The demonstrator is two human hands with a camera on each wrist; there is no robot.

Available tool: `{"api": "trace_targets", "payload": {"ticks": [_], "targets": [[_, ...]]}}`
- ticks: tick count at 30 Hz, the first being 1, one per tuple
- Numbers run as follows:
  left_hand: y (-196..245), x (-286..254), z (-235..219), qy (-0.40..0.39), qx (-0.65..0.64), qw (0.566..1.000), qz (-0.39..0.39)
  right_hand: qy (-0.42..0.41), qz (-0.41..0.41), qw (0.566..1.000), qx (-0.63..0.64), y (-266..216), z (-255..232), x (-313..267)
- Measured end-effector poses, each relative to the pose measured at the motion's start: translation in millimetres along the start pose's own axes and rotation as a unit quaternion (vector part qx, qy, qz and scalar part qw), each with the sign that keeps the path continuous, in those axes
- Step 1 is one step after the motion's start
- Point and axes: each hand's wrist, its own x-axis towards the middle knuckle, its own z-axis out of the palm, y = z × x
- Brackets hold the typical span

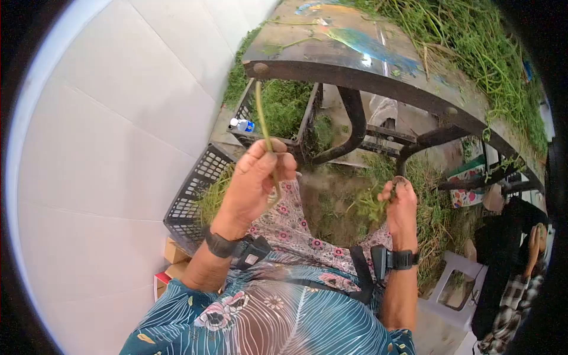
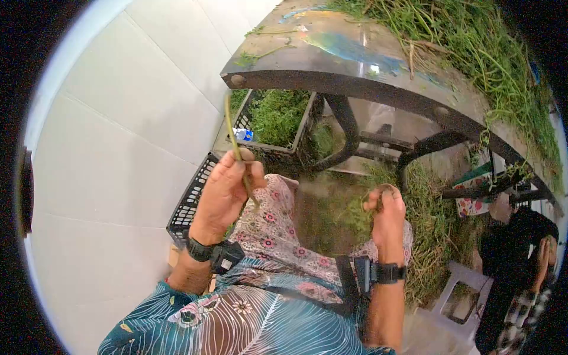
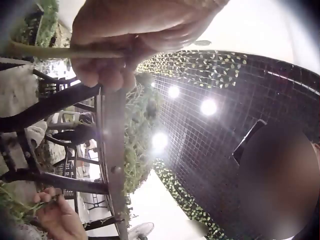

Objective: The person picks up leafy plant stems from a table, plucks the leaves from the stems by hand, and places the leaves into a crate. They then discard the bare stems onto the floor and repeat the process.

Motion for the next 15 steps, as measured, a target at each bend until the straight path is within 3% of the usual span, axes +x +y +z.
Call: {"api": "trace_targets", "payload": {"ticks": [3,7,8,12,15], "targets": [[-10,-1,-3,0.011,-0.011,1.0,-0.021,-0.061,-0.053,0.996,0.035,-11,1,-4],[-8,0,1,-0.063,0.011,0.997,-0.049,-0.08,-0.046,0.989,0.112,-37,18,-17],[-7,0,7,-0.042,0.012,0.998,-0.051,-0.072,-0.034,0.99,0.118,-40,21,-18],[12,5,19,0.067,-0.175,0.982,-0.017,-0.089,-0.022,0.993,0.071,-47,21,-27],[17,11,-4,0.0,-0.238,0.97,0.049,-0.112,-0.017,0.993,0.041,-39,19,-31]]}}
